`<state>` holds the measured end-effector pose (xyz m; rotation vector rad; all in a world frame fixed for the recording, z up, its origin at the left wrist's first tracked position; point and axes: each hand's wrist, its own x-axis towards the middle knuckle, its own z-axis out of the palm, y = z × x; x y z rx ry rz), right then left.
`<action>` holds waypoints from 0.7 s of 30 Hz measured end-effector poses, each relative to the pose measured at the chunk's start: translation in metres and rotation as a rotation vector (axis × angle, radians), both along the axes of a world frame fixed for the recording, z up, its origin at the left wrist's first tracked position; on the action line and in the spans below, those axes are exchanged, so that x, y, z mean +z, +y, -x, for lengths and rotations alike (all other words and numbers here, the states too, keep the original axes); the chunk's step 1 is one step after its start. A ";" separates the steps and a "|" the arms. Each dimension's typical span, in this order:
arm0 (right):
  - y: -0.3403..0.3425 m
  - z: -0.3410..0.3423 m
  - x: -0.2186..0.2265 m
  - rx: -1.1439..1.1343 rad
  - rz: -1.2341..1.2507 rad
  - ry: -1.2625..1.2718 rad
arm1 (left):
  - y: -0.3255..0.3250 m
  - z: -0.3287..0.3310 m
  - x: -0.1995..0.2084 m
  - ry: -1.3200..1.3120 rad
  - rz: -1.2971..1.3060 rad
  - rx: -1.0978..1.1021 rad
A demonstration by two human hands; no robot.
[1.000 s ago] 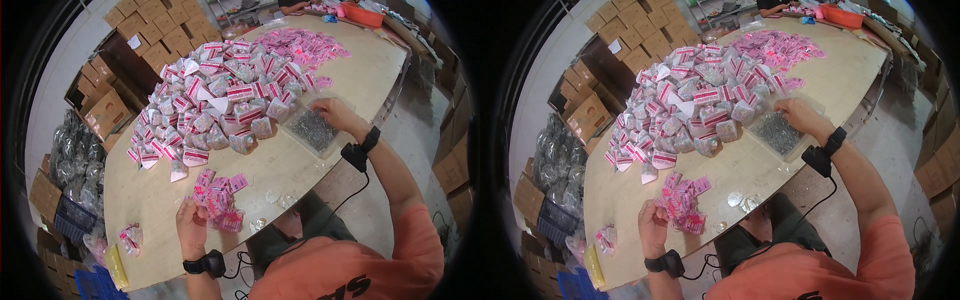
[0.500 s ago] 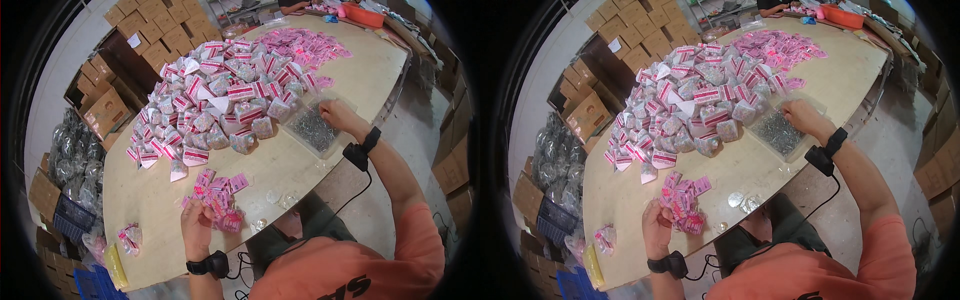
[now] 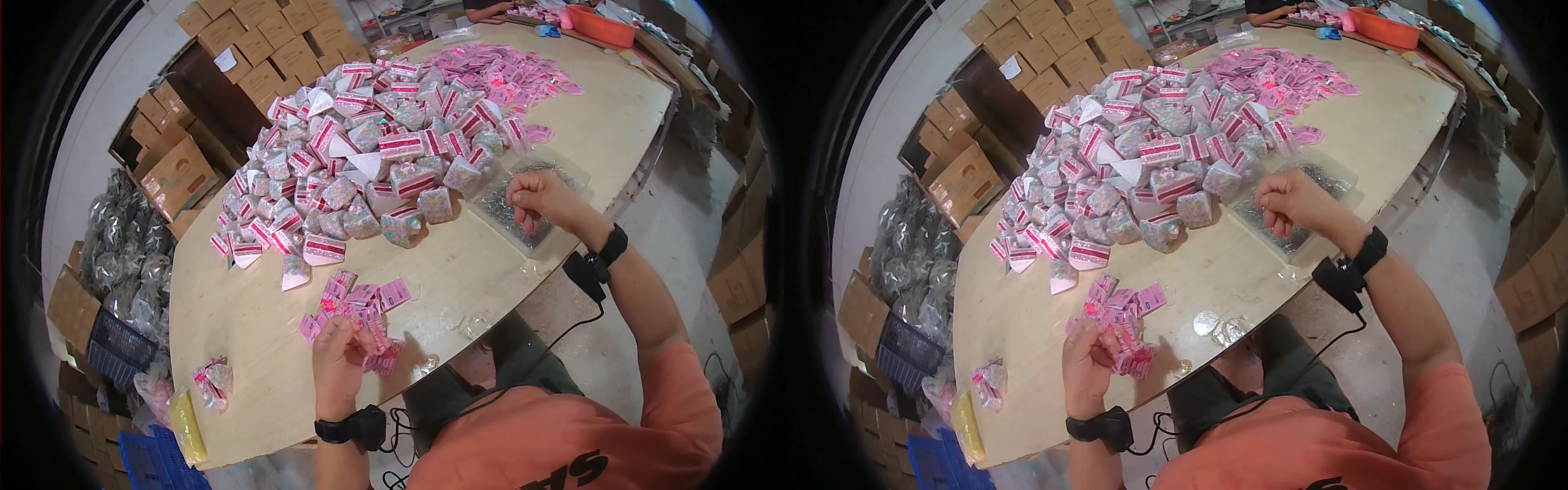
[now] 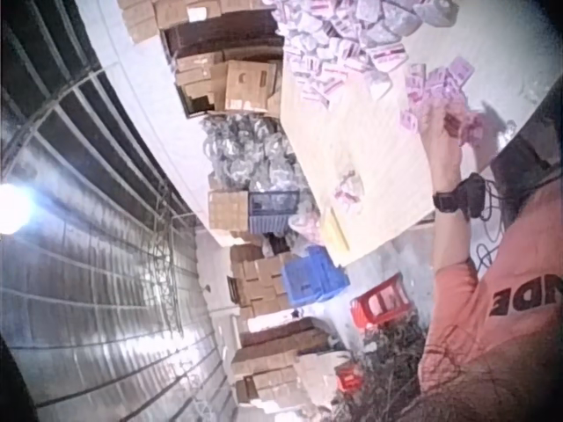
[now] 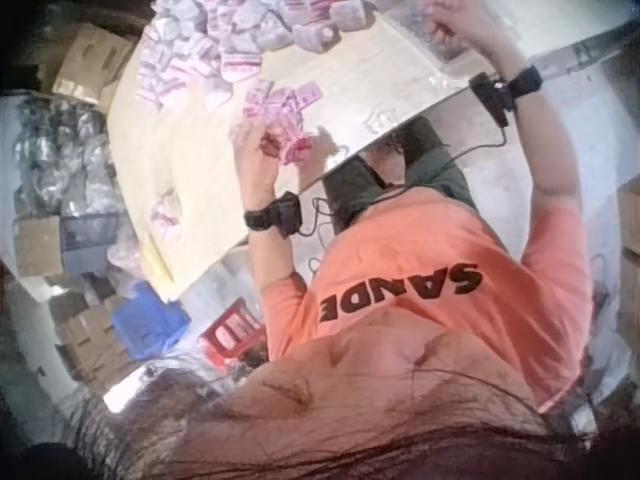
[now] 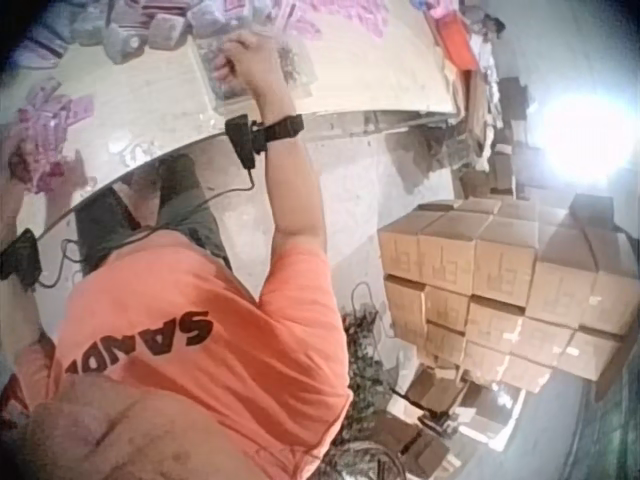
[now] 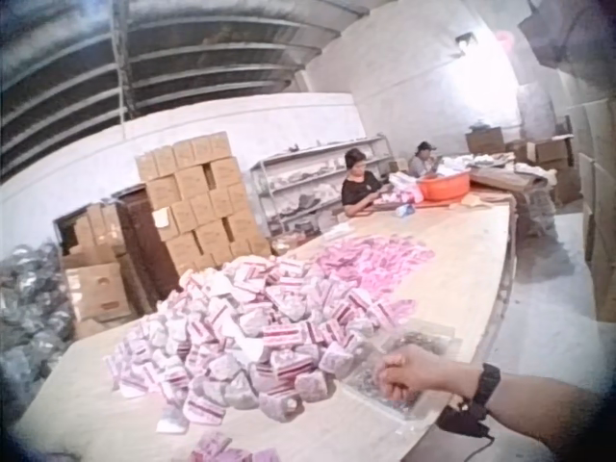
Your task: The person repeatedly picks up small, colorful, triangular packets from a large pile on a table. They insert a small metal pin into the top of each packet to secure it and then place the finished item into a separate pile. The process is repetitive and involves handling items one at a time.
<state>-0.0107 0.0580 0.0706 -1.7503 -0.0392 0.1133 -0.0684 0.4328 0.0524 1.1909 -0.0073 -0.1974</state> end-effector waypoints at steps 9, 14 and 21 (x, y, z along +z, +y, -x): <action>0.089 0.037 0.003 0.296 -0.051 -0.060 | -0.027 0.002 0.001 0.001 0.055 -0.051; 0.121 0.049 -0.002 0.372 0.603 -0.831 | -0.037 0.003 0.004 -0.027 -0.007 -0.049; 0.137 0.055 0.011 0.492 0.913 -0.814 | -0.044 0.007 0.008 -0.098 -0.238 -0.037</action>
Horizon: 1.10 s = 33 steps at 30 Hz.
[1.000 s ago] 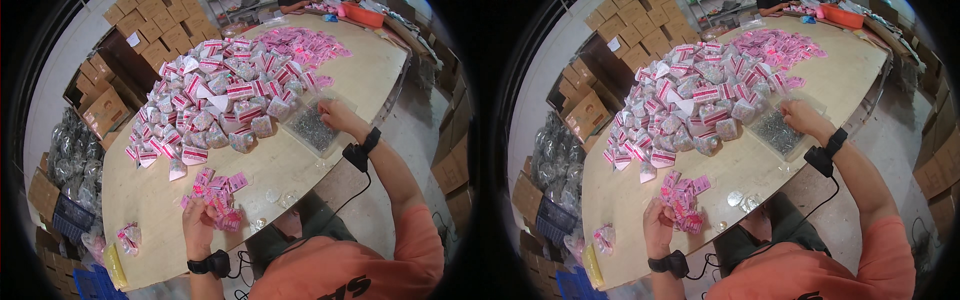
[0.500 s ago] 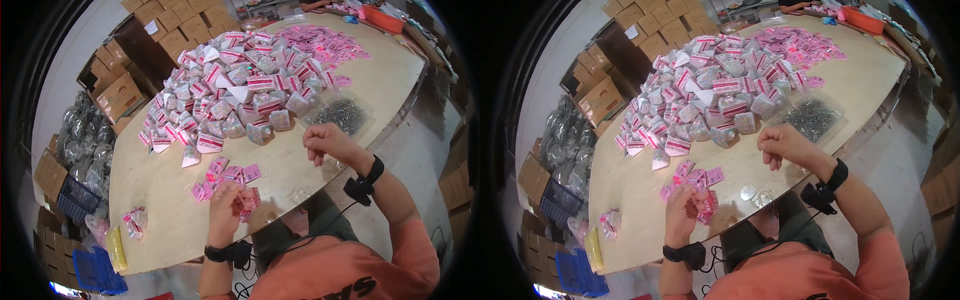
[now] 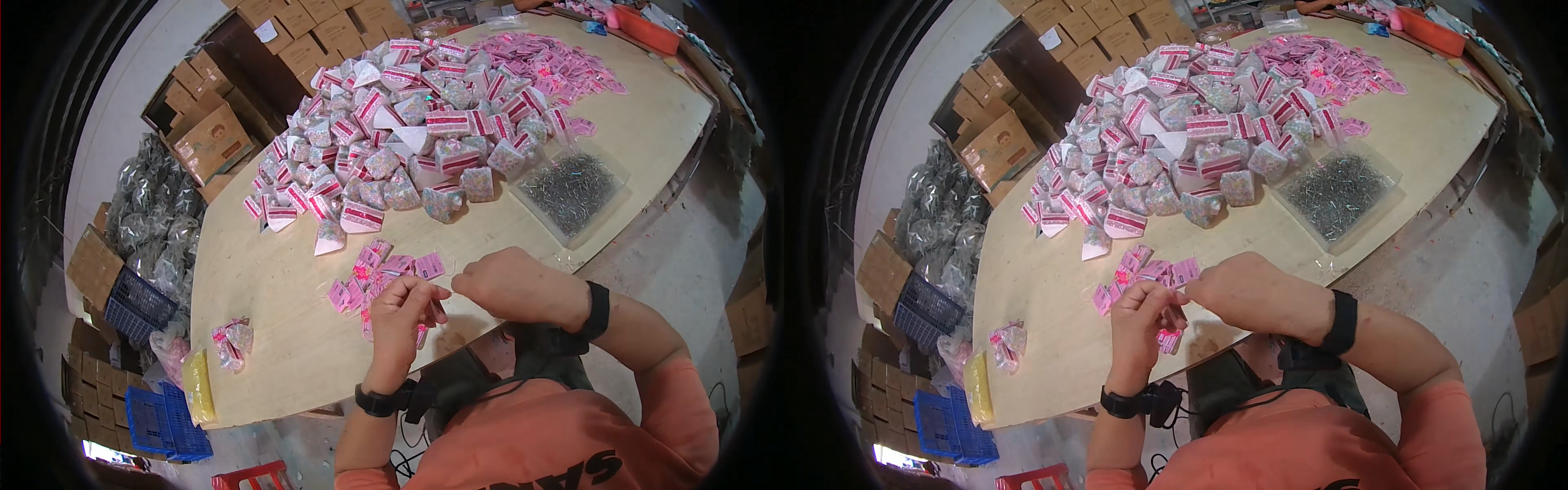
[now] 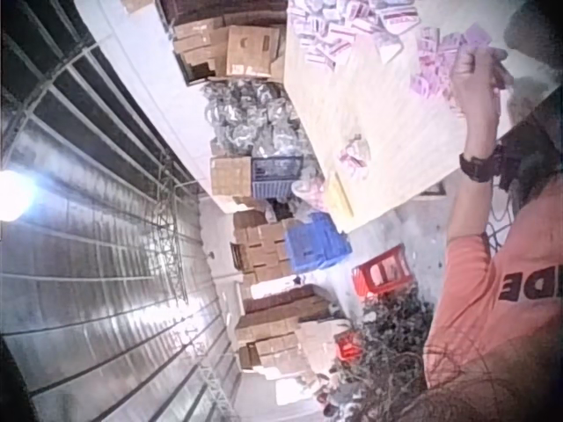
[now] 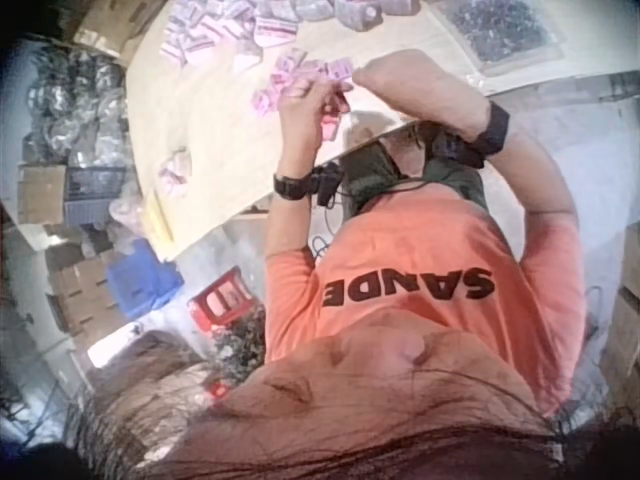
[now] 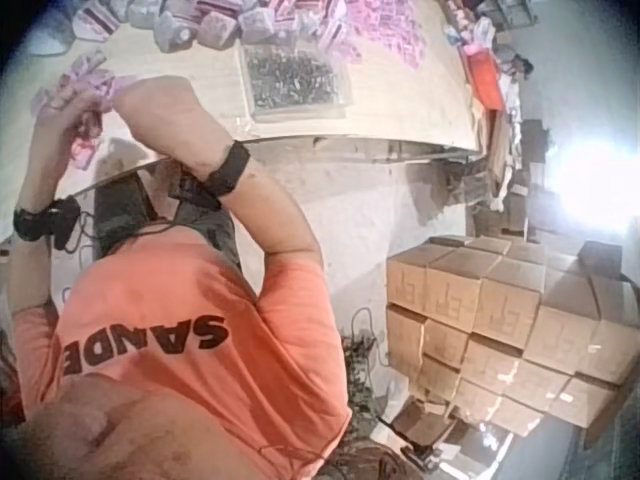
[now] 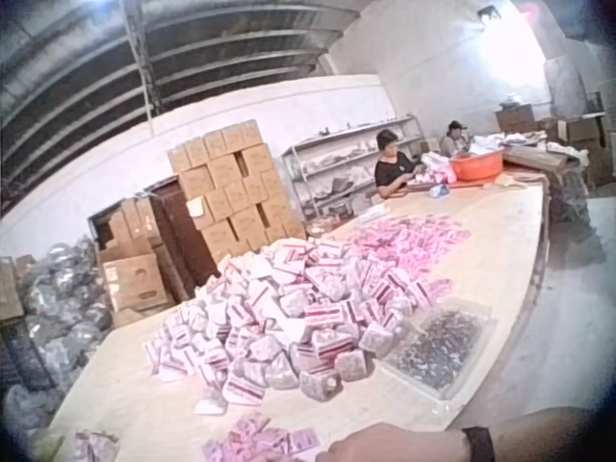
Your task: The person repeatedly picks up small, colorful, triangular packets from a large pile on a table. They insert a small metal pin into the top of each packet to secure it and then place the finished item into a separate pile. The process is repetitive and involves handling items one at a time.
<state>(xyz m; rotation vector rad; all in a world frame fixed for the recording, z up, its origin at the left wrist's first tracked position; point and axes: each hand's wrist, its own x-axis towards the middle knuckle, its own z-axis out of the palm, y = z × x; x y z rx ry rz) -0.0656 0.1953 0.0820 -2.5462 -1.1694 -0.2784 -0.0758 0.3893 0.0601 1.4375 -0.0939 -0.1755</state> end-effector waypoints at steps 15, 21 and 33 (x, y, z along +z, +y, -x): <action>0.010 -0.002 0.005 0.032 -0.093 0.085 | 0.000 0.001 -0.010 0.087 0.096 -0.001; 0.011 -0.006 -0.011 0.041 -0.166 0.092 | 0.003 0.006 -0.012 -0.120 -0.051 0.050; 0.006 -0.008 -0.015 -0.130 -0.746 0.289 | 0.005 0.010 -0.011 -0.342 -0.193 0.232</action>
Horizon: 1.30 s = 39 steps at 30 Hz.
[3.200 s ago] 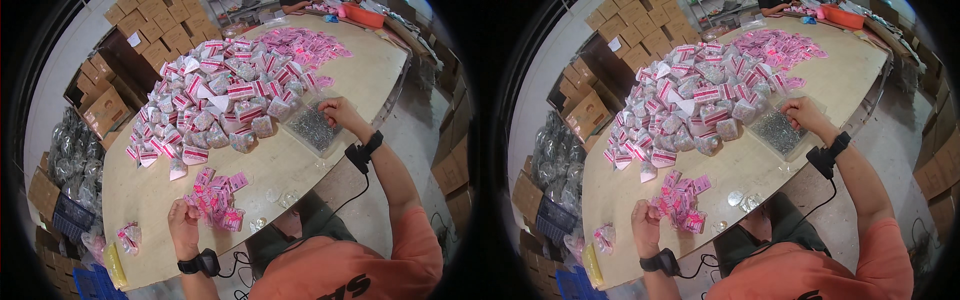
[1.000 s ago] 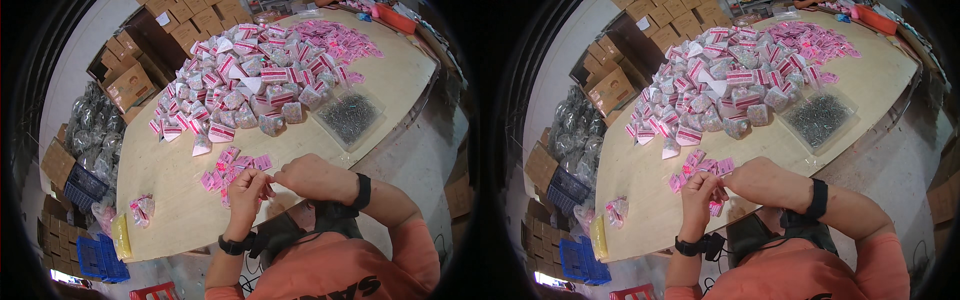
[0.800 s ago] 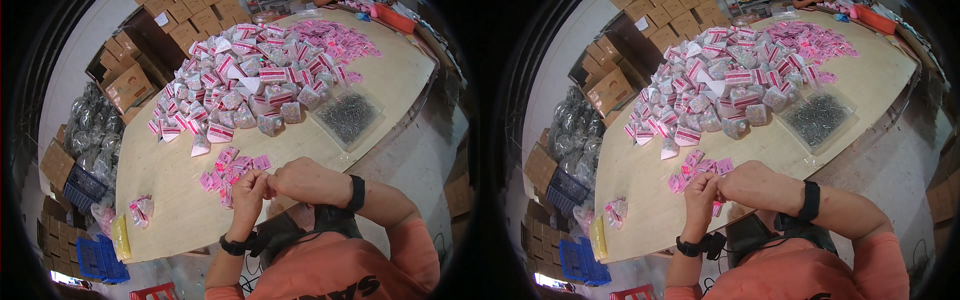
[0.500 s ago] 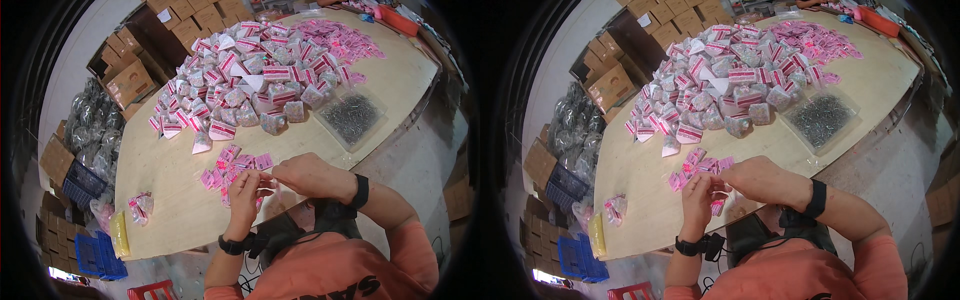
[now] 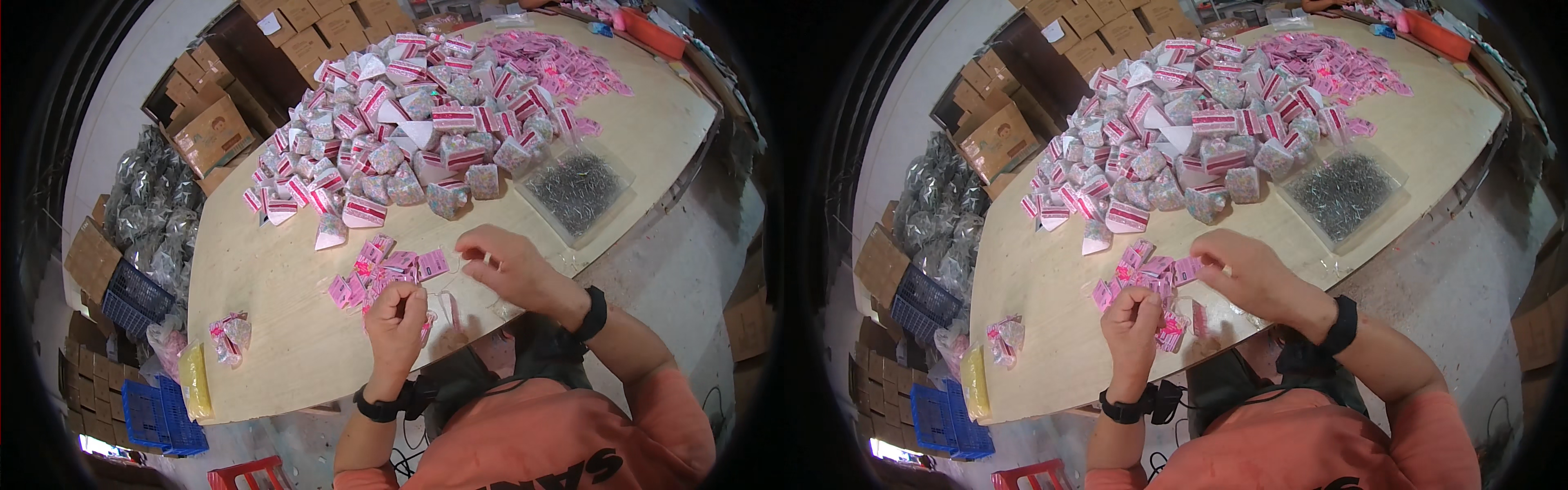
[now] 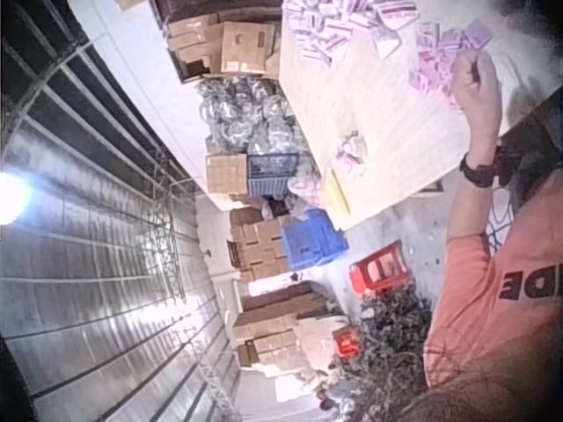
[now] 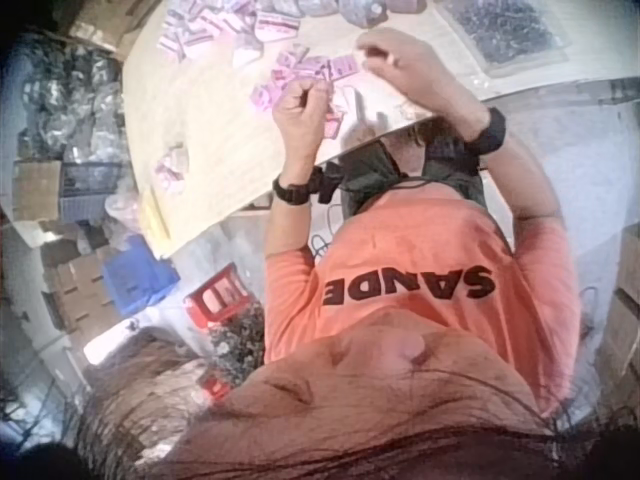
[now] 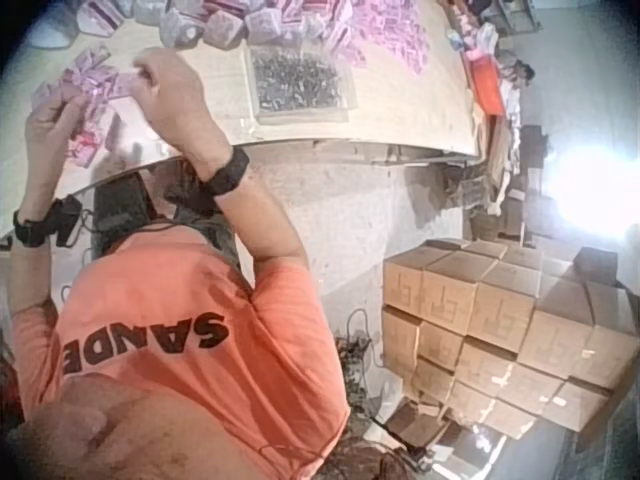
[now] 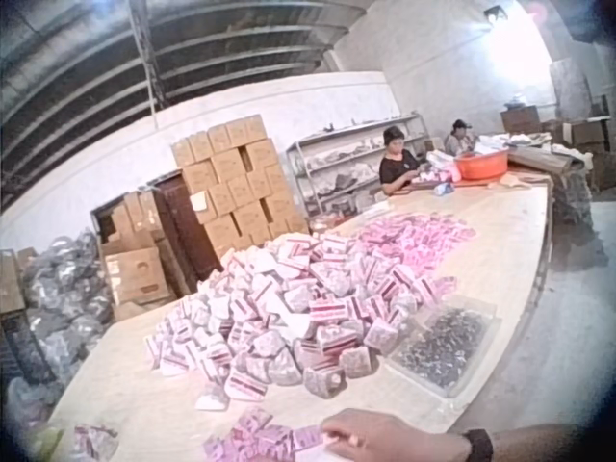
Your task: The person repeatedly picks up small, colorful, triangular packets from a large pile on a table. They insert a small metal pin into the top of each packet to secure it and then place the finished item into a separate pile. The process is repetitive and involves handling items one at a time.
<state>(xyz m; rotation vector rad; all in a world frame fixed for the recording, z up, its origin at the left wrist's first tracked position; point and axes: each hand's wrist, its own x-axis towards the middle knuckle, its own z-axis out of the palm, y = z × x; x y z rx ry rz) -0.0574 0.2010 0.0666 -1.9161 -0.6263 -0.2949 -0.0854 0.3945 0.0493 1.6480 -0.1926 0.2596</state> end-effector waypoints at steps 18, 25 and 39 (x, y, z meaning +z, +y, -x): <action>0.025 0.015 -0.031 0.446 -0.783 0.851 | -0.006 0.003 -0.005 -0.068 -0.106 -0.129; 0.014 0.018 -0.020 0.477 -0.612 1.046 | 0.008 -0.004 0.011 0.151 -0.158 -0.550; 0.022 0.021 -0.041 0.351 -0.578 0.849 | -0.003 0.006 -0.013 -0.144 -0.487 -0.181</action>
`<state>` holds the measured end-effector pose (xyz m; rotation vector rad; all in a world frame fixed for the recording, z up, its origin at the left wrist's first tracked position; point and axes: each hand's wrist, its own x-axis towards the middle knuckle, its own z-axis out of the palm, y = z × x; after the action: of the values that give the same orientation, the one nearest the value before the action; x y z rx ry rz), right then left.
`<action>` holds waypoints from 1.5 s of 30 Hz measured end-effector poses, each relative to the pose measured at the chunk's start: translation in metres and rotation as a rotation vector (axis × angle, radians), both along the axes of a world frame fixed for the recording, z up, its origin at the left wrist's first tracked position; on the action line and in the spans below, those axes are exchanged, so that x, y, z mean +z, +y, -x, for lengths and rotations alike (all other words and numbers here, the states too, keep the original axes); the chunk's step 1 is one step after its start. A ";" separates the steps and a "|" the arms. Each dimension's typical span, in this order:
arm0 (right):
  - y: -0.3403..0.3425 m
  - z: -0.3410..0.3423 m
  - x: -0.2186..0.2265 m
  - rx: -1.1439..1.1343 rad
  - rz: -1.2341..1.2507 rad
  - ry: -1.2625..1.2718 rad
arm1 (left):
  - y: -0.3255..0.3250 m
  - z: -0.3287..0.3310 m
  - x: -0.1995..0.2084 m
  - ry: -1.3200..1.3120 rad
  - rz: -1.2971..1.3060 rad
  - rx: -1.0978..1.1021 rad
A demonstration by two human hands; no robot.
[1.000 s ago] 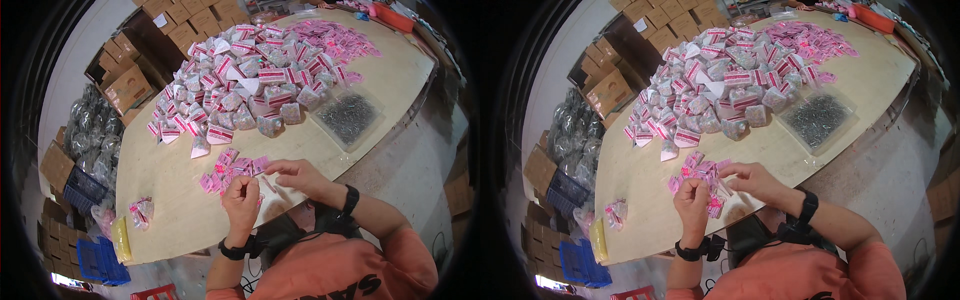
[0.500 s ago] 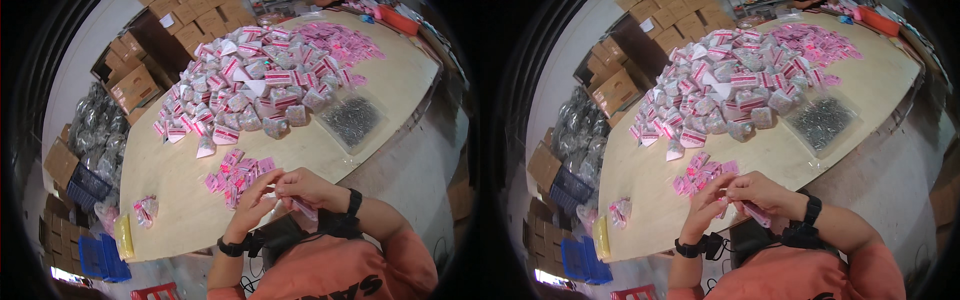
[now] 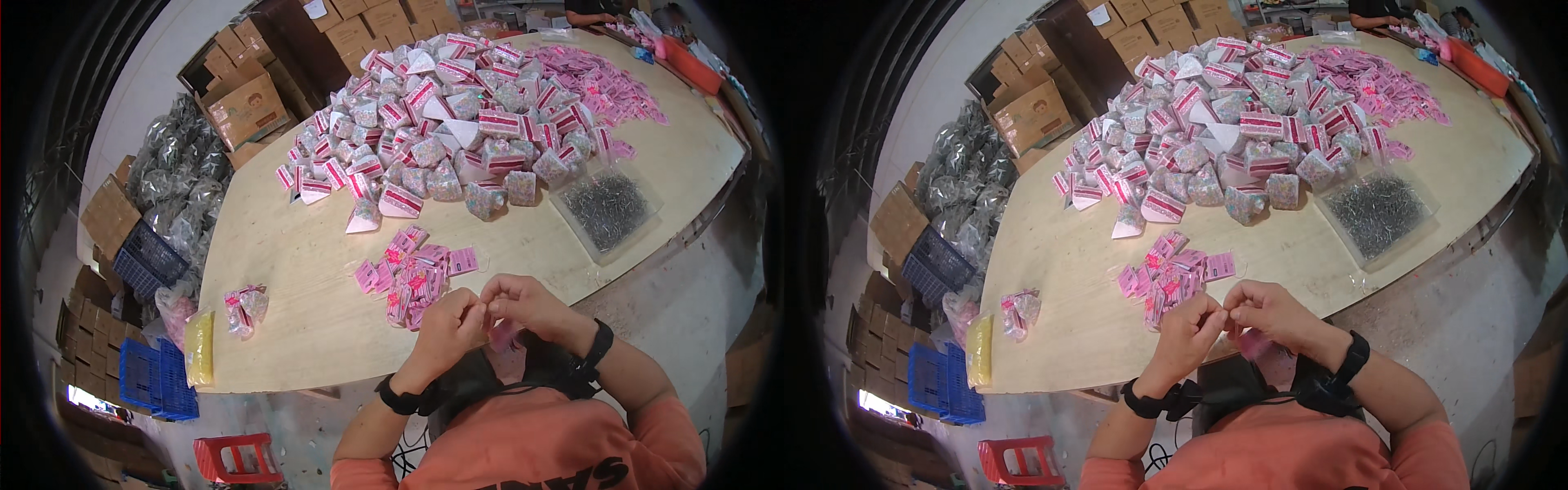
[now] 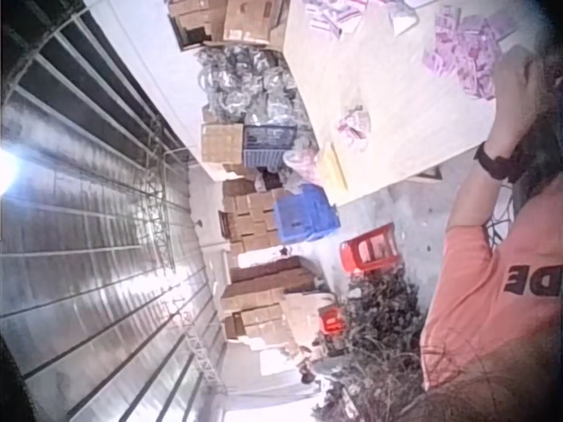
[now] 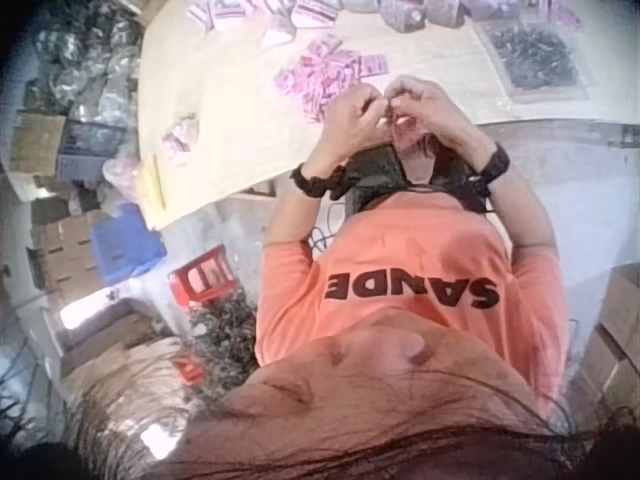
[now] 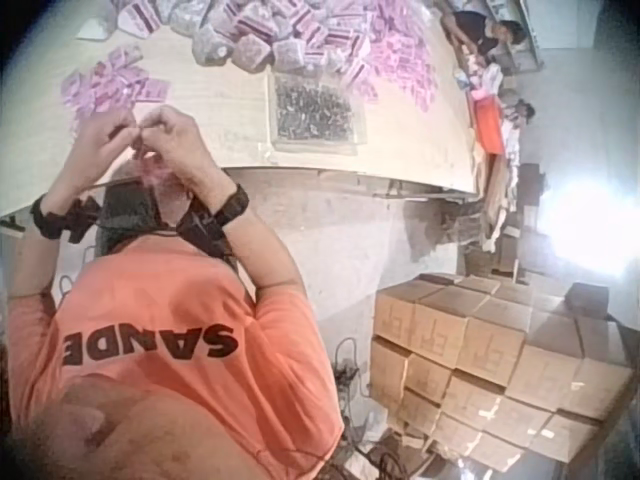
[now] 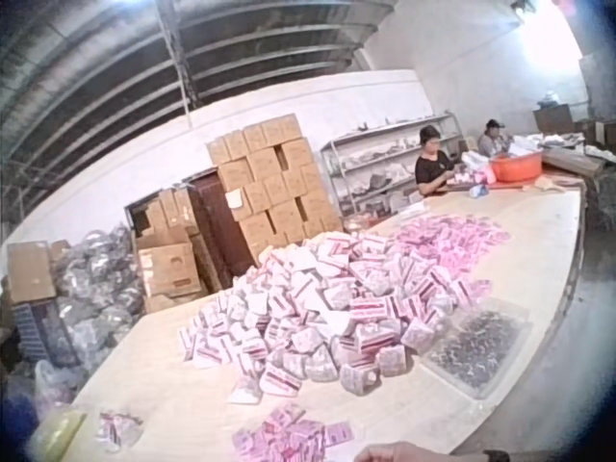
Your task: The person repeatedly picks up small, colorful, triangular packets from a large pile on a table. They insert a small metal pin into the top of each packet to secure it and then place the finished item into a separate pile. The process is repetitive and involves handling items one at a time.
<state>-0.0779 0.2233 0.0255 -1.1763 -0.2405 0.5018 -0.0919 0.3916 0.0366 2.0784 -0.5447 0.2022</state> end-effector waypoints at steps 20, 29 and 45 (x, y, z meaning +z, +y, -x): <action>-0.011 0.008 0.008 -0.305 0.755 -0.962 | -0.011 -0.010 -0.007 0.558 0.448 -0.080; -0.056 -0.013 -0.007 -0.409 0.419 -0.295 | -0.033 -0.083 0.015 0.437 0.368 0.081; -0.088 -0.028 -0.042 -0.341 0.061 0.130 | -0.062 -0.194 -0.047 0.143 -0.277 0.368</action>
<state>-0.0497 0.1353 -0.0170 -1.2088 0.0881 0.2853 0.1017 0.3298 -0.0106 2.4313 -0.1022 0.1964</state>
